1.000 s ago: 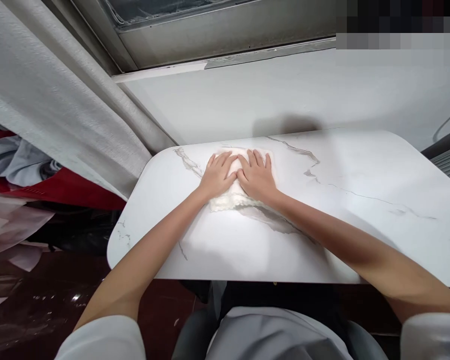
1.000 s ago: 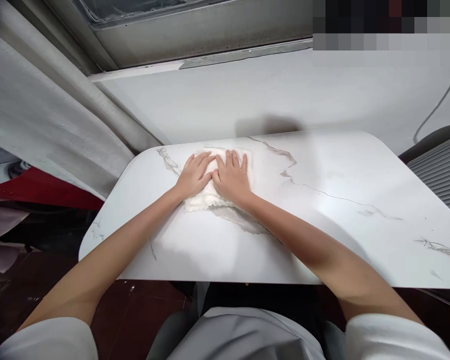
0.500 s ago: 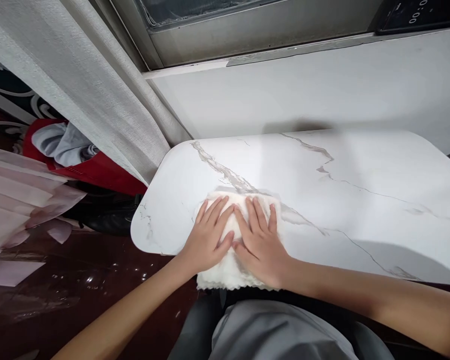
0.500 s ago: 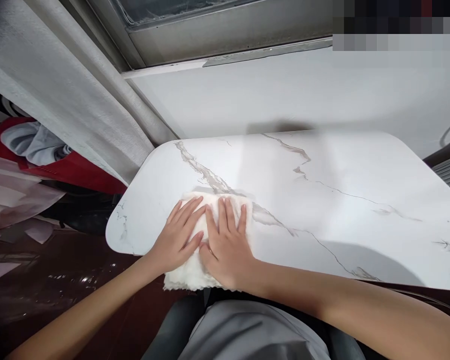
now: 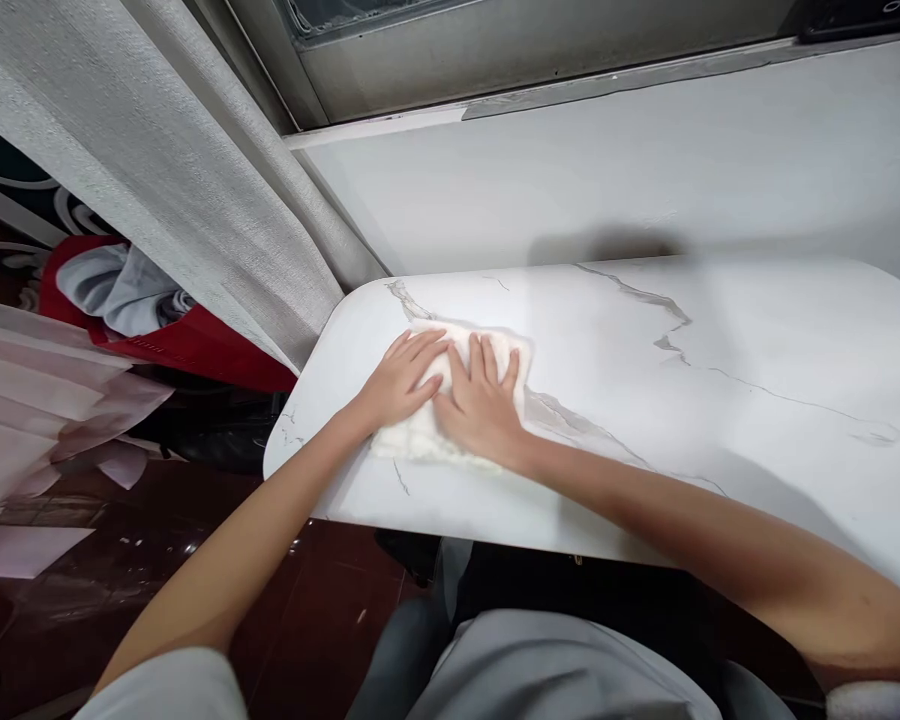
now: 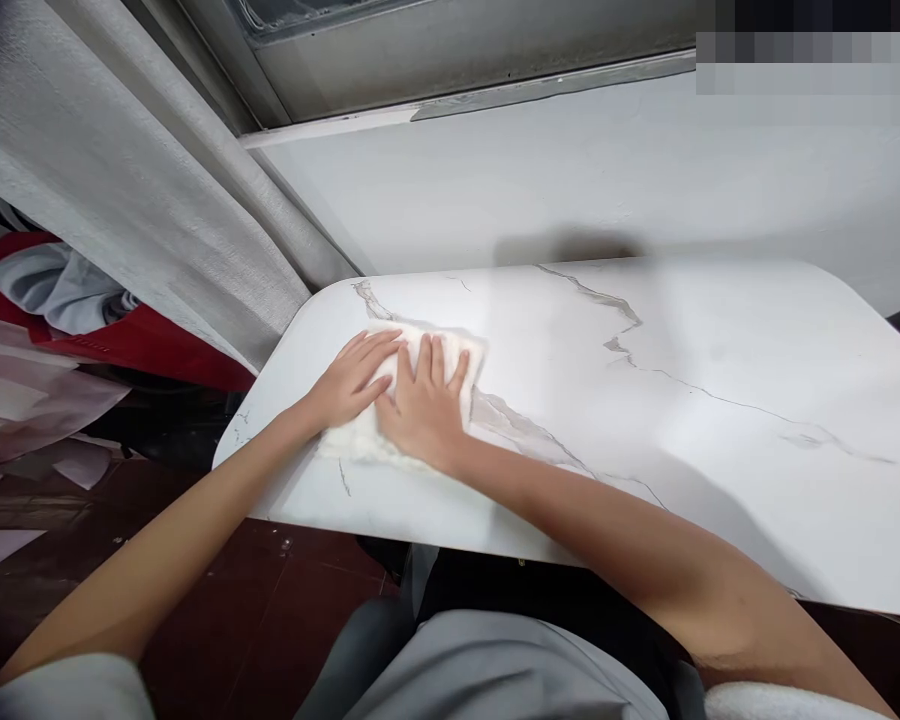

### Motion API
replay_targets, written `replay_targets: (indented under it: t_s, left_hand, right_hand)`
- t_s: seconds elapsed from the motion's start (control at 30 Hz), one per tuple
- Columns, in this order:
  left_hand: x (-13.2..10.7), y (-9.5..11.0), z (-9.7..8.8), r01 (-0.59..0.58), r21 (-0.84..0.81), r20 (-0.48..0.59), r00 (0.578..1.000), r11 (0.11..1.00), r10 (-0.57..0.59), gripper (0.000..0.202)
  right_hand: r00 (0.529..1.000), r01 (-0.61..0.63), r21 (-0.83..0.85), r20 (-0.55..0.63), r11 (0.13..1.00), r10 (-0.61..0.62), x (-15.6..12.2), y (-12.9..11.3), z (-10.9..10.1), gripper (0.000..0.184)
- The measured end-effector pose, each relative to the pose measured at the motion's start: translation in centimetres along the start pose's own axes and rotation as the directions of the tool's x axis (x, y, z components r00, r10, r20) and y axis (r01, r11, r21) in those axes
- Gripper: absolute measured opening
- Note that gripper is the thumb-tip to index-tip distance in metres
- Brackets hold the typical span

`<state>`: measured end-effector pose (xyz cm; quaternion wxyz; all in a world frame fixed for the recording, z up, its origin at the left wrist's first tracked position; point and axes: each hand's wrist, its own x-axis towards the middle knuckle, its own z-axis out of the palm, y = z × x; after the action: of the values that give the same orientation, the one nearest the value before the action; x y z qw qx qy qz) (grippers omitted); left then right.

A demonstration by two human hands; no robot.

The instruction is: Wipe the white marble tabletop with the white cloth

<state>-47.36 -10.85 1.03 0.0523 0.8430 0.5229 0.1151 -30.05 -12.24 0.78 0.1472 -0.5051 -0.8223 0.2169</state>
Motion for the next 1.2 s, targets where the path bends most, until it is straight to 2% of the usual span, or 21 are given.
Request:
replay_targets:
  t_s: [0.13,0.23,0.33,0.47,0.7,0.9,1.03,1.2]
  left_hand:
    - [6.0,-2.6,0.8,-0.016,-0.006,-0.028,0.999,1.000,0.015,0.050]
    - [9.6,-4.8,1.3,0.000,0.009,-0.061,0.998,1.000,0.000,0.049]
    - [12.0,-7.1,1.5,0.017,0.019,-0.080,0.997,1.000,-0.016,0.049]
    - [13.3,-9.8,1.1,0.012,0.023,-0.067,0.998,1.000,-0.010,0.049]
    - [11.7,-13.5,0.1,-0.005,0.029,-0.064,0.998,1.000,0.007,0.052]
    - [9.0,-16.3,-0.7,0.084,0.020,-0.067,0.994,0.996,-0.083,0.055]
    - [7.7,-15.8,-0.8,0.098,0.041,-0.076,0.993,0.994,-0.095,0.055]
    - [4.7,-13.2,-0.9,0.060,0.050,-0.068,0.996,0.997,-0.057,0.053]
  right_hand:
    - [0.991,-0.035,-0.064,-0.133,0.997,0.027,5.7,3.1,-0.6,0.059]
    - [0.983,-0.028,-0.089,-0.181,0.996,0.012,9.9,4.8,-1.2,0.056]
    - [0.979,-0.012,-0.083,-0.204,0.996,-0.005,13.4,5.4,-1.5,0.054]
    - [0.971,-0.014,-0.087,-0.237,0.996,-0.007,16.2,4.9,-1.1,0.052]
    - [0.973,-0.022,-0.124,-0.230,0.992,-0.008,18.1,1.6,0.9,0.052]
    - [0.978,0.060,-0.125,-0.193,0.990,-0.084,19.3,-1.3,2.7,0.053]
    - [0.973,0.067,-0.110,-0.215,0.992,-0.090,18.4,-1.9,3.5,0.053]
    - [0.977,0.056,-0.077,-0.203,0.995,-0.070,14.0,-2.7,3.6,0.056]
